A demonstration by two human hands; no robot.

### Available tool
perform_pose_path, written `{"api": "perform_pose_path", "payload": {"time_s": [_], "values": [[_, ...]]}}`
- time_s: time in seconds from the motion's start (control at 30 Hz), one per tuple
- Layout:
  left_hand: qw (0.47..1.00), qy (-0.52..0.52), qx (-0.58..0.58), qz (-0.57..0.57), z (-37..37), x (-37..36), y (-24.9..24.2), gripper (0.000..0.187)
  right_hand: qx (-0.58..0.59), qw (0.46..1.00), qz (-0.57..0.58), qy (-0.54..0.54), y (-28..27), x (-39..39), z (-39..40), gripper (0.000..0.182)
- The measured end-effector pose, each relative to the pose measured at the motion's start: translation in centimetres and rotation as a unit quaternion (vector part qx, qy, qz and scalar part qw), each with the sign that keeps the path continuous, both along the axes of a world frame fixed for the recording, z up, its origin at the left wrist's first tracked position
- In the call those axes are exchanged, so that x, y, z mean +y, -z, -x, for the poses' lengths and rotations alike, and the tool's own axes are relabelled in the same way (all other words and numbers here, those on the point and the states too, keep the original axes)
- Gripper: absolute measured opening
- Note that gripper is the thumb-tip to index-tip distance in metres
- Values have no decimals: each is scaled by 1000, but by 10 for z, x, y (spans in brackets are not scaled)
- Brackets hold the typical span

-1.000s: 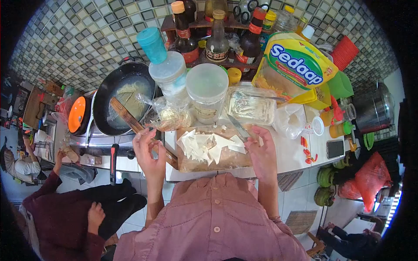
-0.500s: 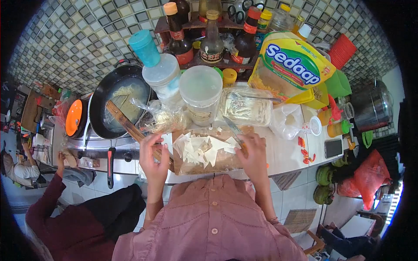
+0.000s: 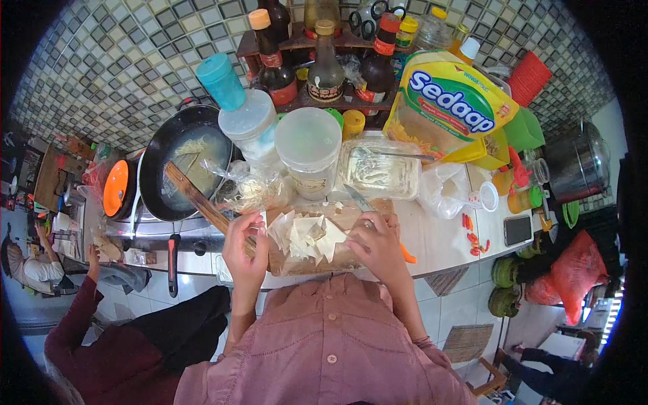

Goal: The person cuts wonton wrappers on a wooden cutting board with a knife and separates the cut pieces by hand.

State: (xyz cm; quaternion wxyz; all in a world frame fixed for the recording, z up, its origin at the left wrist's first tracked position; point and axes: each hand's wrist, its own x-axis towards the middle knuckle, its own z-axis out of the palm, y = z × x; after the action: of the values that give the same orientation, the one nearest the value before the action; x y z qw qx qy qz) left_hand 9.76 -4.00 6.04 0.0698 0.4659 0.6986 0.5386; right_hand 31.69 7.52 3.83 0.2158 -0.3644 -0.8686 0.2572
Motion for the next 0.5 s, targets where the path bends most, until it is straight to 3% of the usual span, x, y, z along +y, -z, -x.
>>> {"api": "perform_pose_path", "payload": {"time_s": [0.13,0.3,0.33,0.43,0.5], "values": [[1000,-1,-2,9,-1,1,-2,23,51,997,-28,43,-3,23,-10,29],[999,-25,12,-23,-3,2,-6,24,81,953,-101,274,-13,60,-25,44],[999,-26,12,-25,-3,3,-6,24,82,953,-102,273,-13,68,-27,44],[999,-25,8,-33,-2,2,-5,23,113,947,-82,288,-11,88,-31,46],[999,-31,-4,-31,-1,1,-5,23,149,942,53,295,-11,101,-31,48]]}}
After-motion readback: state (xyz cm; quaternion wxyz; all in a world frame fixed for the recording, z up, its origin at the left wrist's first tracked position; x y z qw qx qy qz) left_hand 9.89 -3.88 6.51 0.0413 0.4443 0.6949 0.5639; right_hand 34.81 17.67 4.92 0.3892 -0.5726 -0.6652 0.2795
